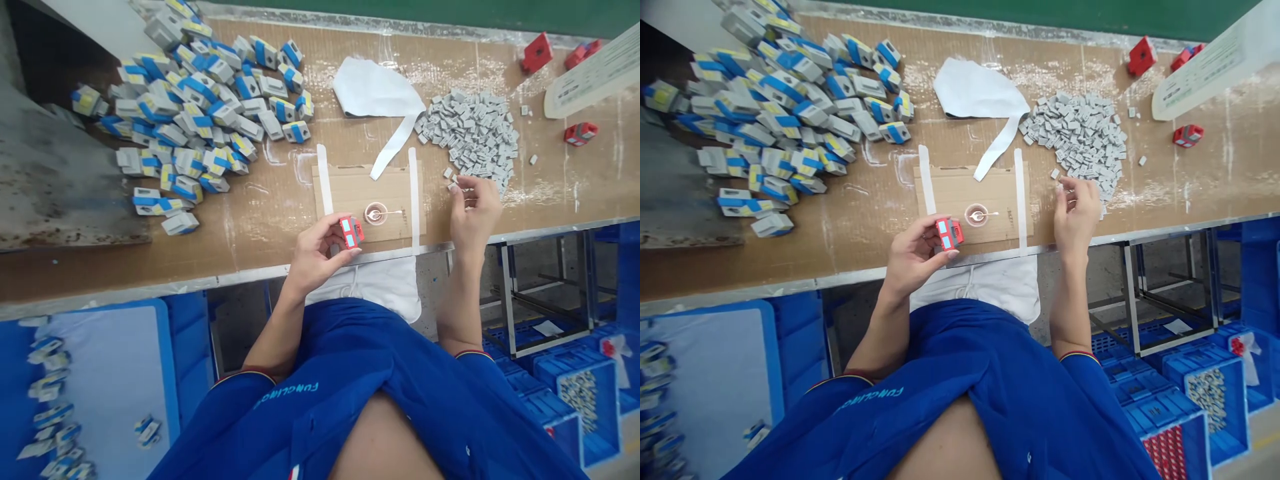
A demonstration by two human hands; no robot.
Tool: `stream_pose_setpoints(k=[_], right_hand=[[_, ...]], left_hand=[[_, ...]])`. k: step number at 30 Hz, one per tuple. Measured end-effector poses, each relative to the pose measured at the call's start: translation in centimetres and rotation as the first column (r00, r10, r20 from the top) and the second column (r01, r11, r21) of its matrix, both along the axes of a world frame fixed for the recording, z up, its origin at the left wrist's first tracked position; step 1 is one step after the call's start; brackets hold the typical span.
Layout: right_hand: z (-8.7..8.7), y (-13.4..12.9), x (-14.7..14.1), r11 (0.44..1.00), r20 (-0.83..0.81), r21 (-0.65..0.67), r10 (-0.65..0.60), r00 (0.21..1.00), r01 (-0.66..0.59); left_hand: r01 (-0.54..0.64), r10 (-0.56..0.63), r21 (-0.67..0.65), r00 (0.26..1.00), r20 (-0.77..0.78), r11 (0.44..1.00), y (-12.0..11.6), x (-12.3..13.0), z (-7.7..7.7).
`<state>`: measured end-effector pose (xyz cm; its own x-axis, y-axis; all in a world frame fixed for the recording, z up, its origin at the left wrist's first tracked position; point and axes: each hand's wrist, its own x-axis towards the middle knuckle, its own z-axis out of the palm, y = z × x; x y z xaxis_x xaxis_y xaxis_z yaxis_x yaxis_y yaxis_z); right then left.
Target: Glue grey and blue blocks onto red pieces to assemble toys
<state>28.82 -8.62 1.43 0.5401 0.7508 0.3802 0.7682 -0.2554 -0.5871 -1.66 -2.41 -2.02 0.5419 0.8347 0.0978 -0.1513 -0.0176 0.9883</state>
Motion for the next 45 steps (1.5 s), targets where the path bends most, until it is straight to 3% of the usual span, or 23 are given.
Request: stream_pose_setpoints(k=[2, 4, 7, 12, 20, 24, 27, 30, 34, 38, 45], right_hand=[[-0.2, -0.3, 1.7, 0.997, 0.028, -0.077, -0.006, 1.000, 0.008], [-0.3, -0.4, 2.8, 0.990, 0.045, -0.132, 0.063, 0.997, -0.057], [-0.3, -0.3, 3.3, 0.970, 0.075, -0.209, 0.145, 0.987, -0.126], [0.1, 0.4, 3.4, 0.943, 0.074, -0.307, 0.155, 0.985, -0.125], [0.8, 0.3, 3.4, 0.938, -0.041, -0.302, 0.166, 0.985, -0.171], [2.0, -1.5, 1.1, 0.976, -0.098, -0.143, 0.151, 0.984, -0.164], [3.2, -3.3, -2.4, 0.969, -0.234, -0.048, 0.224, 0.946, -0.242], [3.6, -4.2, -6.5, 0.923, -0.403, 0.018, 0.360, 0.842, -0.385], [2.6, -3.9, -10.6, 0.922, -0.659, 0.045, 0.317, 0.682, -0.386], [1.8, -2.8, -12.2, 0.957, -0.775, 0.090, 0.240, 0.584, -0.274], [1.8, -2.2, -12.4, 0.947, -0.770, 0.060, 0.246, 0.589, -0.317]], left_hand=[[0.000, 0.000, 0.002, 1.000, -0.002, 1.000, 0.0, 0.0, 0.1], [0.000, 0.000, 0.007, 1.000, -0.004, 1.000, 0.0, 0.1, 0.1], [-0.005, 0.005, 0.011, 1.000, -0.011, 1.000, 0.0, 0.1, 0.2], [-0.011, 0.011, 0.006, 1.000, -0.014, 1.000, -0.1, 0.1, 0.1], [-0.005, 0.004, 0.033, 1.000, 0.028, 0.999, -0.2, 0.1, -0.2], [0.010, -0.012, 0.060, 0.999, 0.030, 0.998, -0.2, 0.1, -0.4], [0.027, -0.028, 0.107, 1.000, 0.005, 0.994, -0.2, 0.0, -0.4], [0.039, -0.041, 0.186, 0.999, 0.009, 0.982, 0.0, 0.0, -0.5], [0.044, -0.051, 0.218, 0.998, 0.026, 0.975, -0.1, 0.1, -0.4], [0.043, -0.042, 0.232, 0.999, -0.008, 0.972, -0.2, 0.0, -0.4], [0.038, -0.014, 0.311, 0.997, -0.078, 0.950, 0.1, -0.1, 0.0]])
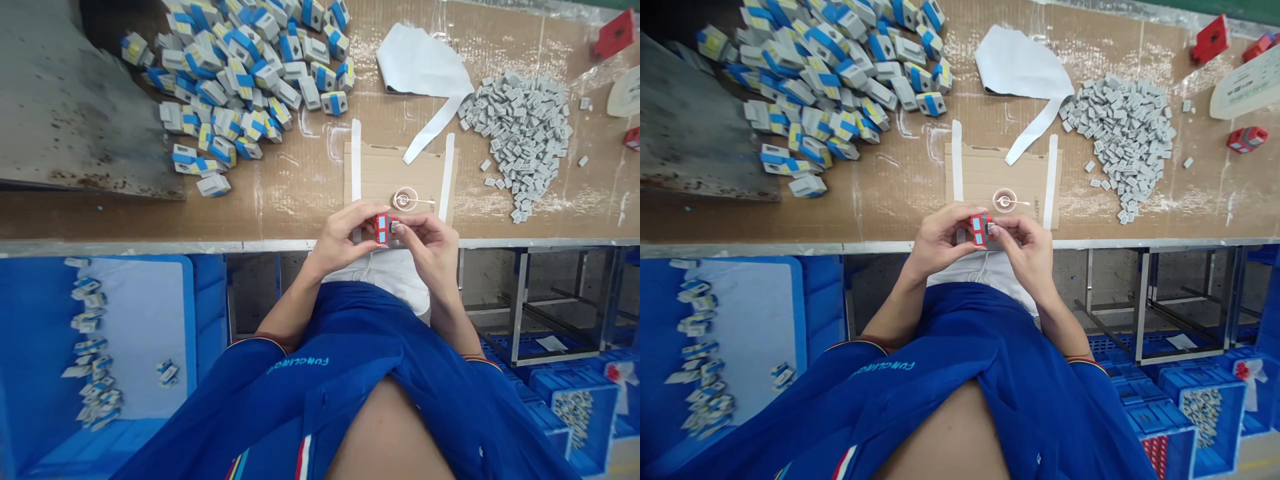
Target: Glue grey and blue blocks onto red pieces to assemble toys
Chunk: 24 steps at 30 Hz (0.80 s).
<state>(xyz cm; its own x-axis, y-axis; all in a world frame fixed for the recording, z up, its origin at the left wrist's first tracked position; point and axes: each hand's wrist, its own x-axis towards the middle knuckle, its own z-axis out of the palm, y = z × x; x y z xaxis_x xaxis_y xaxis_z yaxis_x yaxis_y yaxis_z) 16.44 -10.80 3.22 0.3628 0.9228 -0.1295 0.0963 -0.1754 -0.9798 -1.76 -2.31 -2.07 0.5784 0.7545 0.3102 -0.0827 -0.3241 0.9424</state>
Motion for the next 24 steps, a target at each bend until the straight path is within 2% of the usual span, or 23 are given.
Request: stream_pose_setpoints(k=[4, 9, 14, 20, 22, 24], right_hand=[[-0.3, -0.4, -0.7, 0.999, 0.103, 0.023, -0.028, 0.994, 0.026], [-0.7, -0.6, -2.0, 0.990, 0.189, 0.087, -0.123, 0.974, 0.108], [-0.2, -0.5, -2.4, 0.994, 0.307, 0.078, -0.101, 0.946, 0.081], [0.4, -0.5, -2.9, 0.991, 0.455, 0.131, -0.084, 0.887, 0.027], [0.5, -0.7, -2.9, 0.991, 0.473, 0.133, -0.074, 0.878, 0.012], [0.7, -1.0, -2.6, 0.994, 0.408, 0.107, -0.056, 0.911, 0.013]], left_hand=[[-0.024, 0.024, 0.078, 1.000, 0.001, 0.997, -0.1, 0.0, 0.1], [-0.057, 0.059, 0.055, 0.997, -0.045, 0.997, -0.5, -0.3, -0.2], [-0.064, 0.070, 0.099, 0.996, -0.063, 0.993, -0.7, -0.5, -0.4], [-0.078, 0.087, 0.144, 0.994, -0.060, 0.986, -0.6, -0.6, -0.5], [-0.064, 0.069, 0.149, 0.997, -0.032, 0.987, -0.6, -0.6, -0.6], [-0.028, 0.030, 0.115, 0.999, -0.016, 0.993, -0.6, -0.7, -0.6]])
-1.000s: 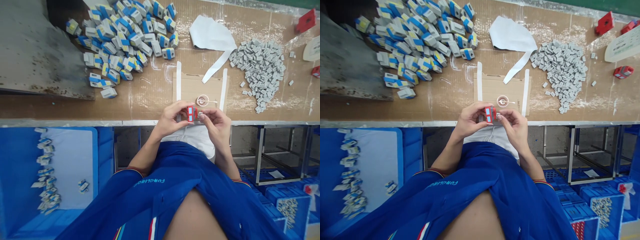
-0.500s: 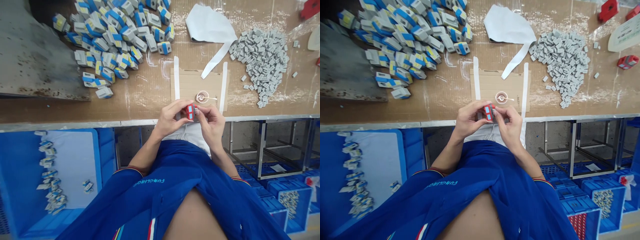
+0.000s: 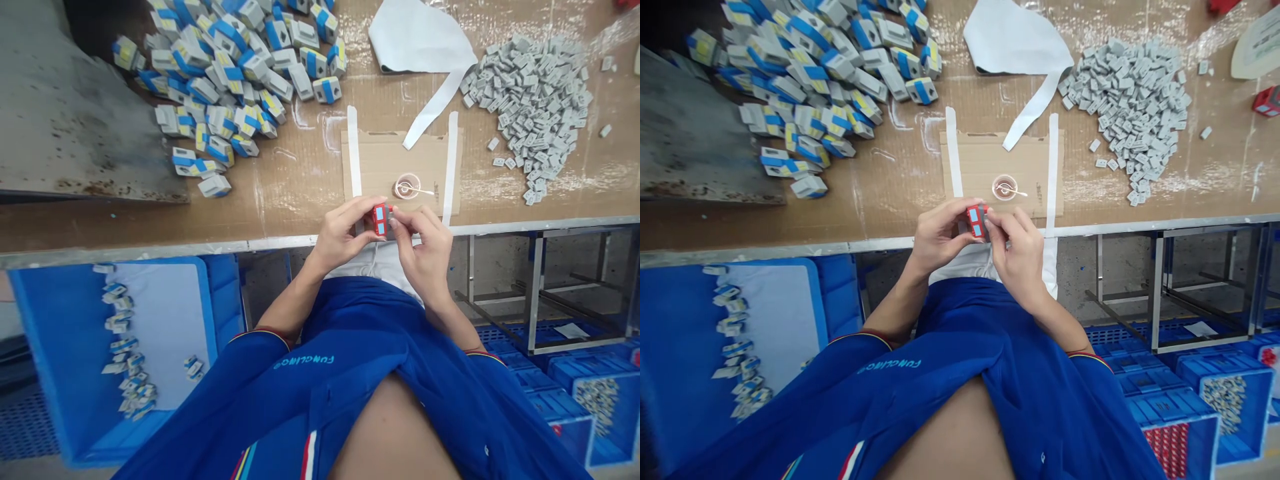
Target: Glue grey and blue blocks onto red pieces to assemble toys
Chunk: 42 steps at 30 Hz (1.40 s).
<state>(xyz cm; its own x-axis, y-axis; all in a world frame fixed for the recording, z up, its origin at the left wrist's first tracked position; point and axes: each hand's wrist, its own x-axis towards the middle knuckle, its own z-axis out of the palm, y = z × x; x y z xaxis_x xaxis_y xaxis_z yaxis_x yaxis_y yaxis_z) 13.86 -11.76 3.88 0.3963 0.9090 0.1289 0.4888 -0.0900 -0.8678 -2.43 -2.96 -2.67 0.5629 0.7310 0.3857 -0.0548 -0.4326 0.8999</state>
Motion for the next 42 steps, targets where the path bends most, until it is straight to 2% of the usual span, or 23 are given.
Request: stream_pose_setpoints(k=[2, 5, 8, 10, 13, 16, 20, 24, 29, 34, 42], right_hand=[[0.0, -0.2, 0.7, 0.998, -0.195, -0.063, 0.002, 0.981, -0.015], [-0.1, -0.4, 2.0, 0.982, -0.478, -0.164, 0.002, 0.878, -0.091], [-0.5, -0.3, 2.9, 0.962, -0.540, -0.211, 0.033, 0.841, -0.173], [-0.6, -0.2, 3.0, 0.954, -0.530, -0.220, 0.060, 0.846, -0.206], [-0.5, -0.1, 2.6, 0.961, -0.479, -0.182, 0.097, 0.872, -0.206], [-0.1, -0.1, 2.3, 0.973, -0.354, -0.107, 0.155, 0.922, -0.205], [0.2, -0.1, 2.1, 0.967, -0.206, -0.026, 0.243, 0.948, -0.254], [-0.1, -0.1, 2.2, 0.962, -0.108, 0.048, 0.274, 0.956, -0.270], [-0.3, -0.2, 2.2, 0.956, -0.001, 0.022, 0.291, 0.957, -0.291], [-0.6, -0.1, 1.4, 0.963, 0.010, 0.022, 0.267, 0.964, -0.267], [-0.5, -0.1, 0.6, 0.976, 0.007, -0.012, 0.215, 0.977, -0.215]], left_hand=[[0.050, -0.050, -0.034, 0.999, 0.008, 0.998, 0.0, 0.0, 0.0], [0.119, -0.119, -0.022, 0.993, 0.015, 0.993, 0.4, -0.1, 0.1], [0.183, -0.183, -0.010, 0.983, 0.029, 0.983, 1.0, -0.2, 0.2], [0.224, -0.222, -0.051, 0.975, 0.029, 0.973, 1.2, -0.4, 0.3], [0.276, -0.262, -0.209, 0.961, 0.094, 0.938, 1.1, -0.7, 0.5], [0.244, -0.203, -0.323, 0.967, 0.155, 0.915, 0.6, -0.8, 0.5], [0.114, -0.089, -0.275, 0.991, 0.100, 0.955, 0.4, -0.8, 0.5], [0.130, -0.094, -0.296, 0.987, 0.132, 0.946, 0.5, -0.7, 0.5], [0.126, -0.111, -0.250, 0.991, 0.071, 0.960, 0.4, -0.6, 1.0], [0.120, -0.115, -0.135, 0.992, 0.043, 0.984, 0.6, -0.7, 1.1], [0.037, -0.035, -0.106, 0.999, 0.021, 0.994, 0.4, -1.0, 0.5]])
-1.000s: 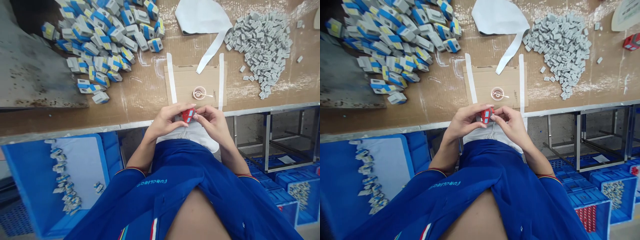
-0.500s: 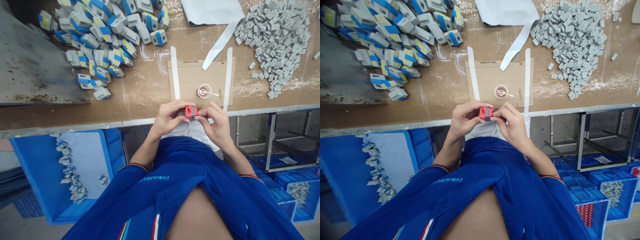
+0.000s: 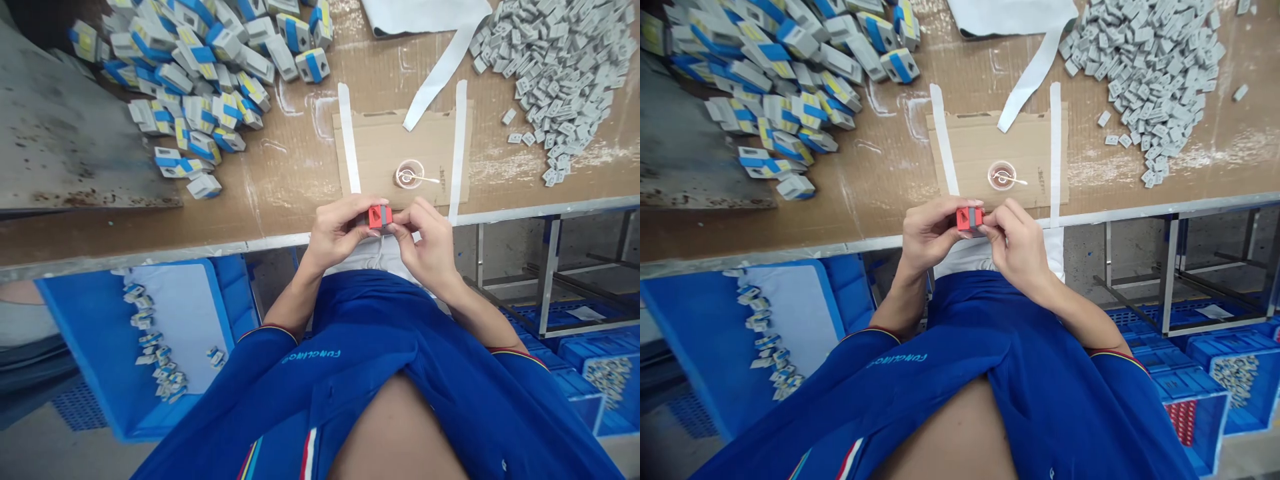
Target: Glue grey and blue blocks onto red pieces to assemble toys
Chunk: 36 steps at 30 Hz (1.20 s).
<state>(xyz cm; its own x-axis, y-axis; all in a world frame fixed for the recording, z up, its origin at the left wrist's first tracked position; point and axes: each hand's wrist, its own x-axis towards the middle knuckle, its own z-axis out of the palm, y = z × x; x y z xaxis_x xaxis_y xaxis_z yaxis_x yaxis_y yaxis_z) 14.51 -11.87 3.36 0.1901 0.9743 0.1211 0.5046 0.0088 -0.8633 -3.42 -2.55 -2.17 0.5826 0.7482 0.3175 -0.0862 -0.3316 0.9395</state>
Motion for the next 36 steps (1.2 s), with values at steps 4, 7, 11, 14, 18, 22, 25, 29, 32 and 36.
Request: stream_pose_setpoints(k=[4, 7, 11, 14, 18, 22, 25, 29, 32, 36], right_hand=[[0.7, -0.6, 0.7, 0.998, 0.046, 0.040, 0.051, 0.998, -0.053], [0.9, -0.6, 1.0, 0.995, 0.086, 0.045, 0.083, 0.993, -0.087], [0.4, -0.2, 1.1, 0.993, 0.086, 0.018, 0.112, 0.990, -0.114], [-0.2, 0.0, 1.1, 0.992, 0.054, 0.036, 0.118, 0.992, -0.120], [-0.5, -0.2, 1.3, 0.990, 0.038, 0.049, 0.129, 0.991, -0.130], [-0.5, -0.6, 1.8, 0.987, 0.042, 0.055, 0.146, 0.988, -0.148], [-0.5, -0.7, 1.9, 0.989, 0.077, 0.034, 0.141, 0.987, -0.144], [-0.4, -0.5, 1.8, 0.988, 0.137, 0.025, 0.149, 0.979, -0.154], [-0.4, -0.2, 1.8, 0.984, 0.120, 0.007, 0.179, 0.977, -0.181], [-0.4, 0.1, 1.8, 0.972, 0.043, -0.058, 0.230, 0.972, -0.227]], left_hand=[[0.061, -0.061, -0.038, 0.998, 0.012, 0.997, 0.1, 0.0, 0.2], [0.076, -0.074, -0.079, 0.997, 0.027, 0.994, 0.2, -0.1, 0.3], [0.066, -0.065, -0.121, 0.998, 0.011, 0.991, 0.1, -0.4, 0.1], [0.063, -0.063, -0.114, 0.998, 0.001, 0.991, 0.2, -0.6, 0.0], [0.090, -0.091, -0.085, 0.996, -0.008, 0.992, 0.4, -0.6, 0.1], [0.125, -0.126, -0.055, 0.992, -0.018, 0.991, 0.5, -0.3, 0.4], [0.107, -0.109, -0.067, 0.994, -0.025, 0.992, 0.3, -0.2, 0.5], [0.081, -0.088, -0.123, 0.994, -0.057, 0.989, 0.1, -0.3, 0.5], [0.101, -0.109, -0.124, 0.992, -0.064, 0.987, 0.2, -0.4, 0.5], [0.147, -0.155, -0.100, 0.985, -0.080, 0.984, 0.6, -0.6, 0.6]])
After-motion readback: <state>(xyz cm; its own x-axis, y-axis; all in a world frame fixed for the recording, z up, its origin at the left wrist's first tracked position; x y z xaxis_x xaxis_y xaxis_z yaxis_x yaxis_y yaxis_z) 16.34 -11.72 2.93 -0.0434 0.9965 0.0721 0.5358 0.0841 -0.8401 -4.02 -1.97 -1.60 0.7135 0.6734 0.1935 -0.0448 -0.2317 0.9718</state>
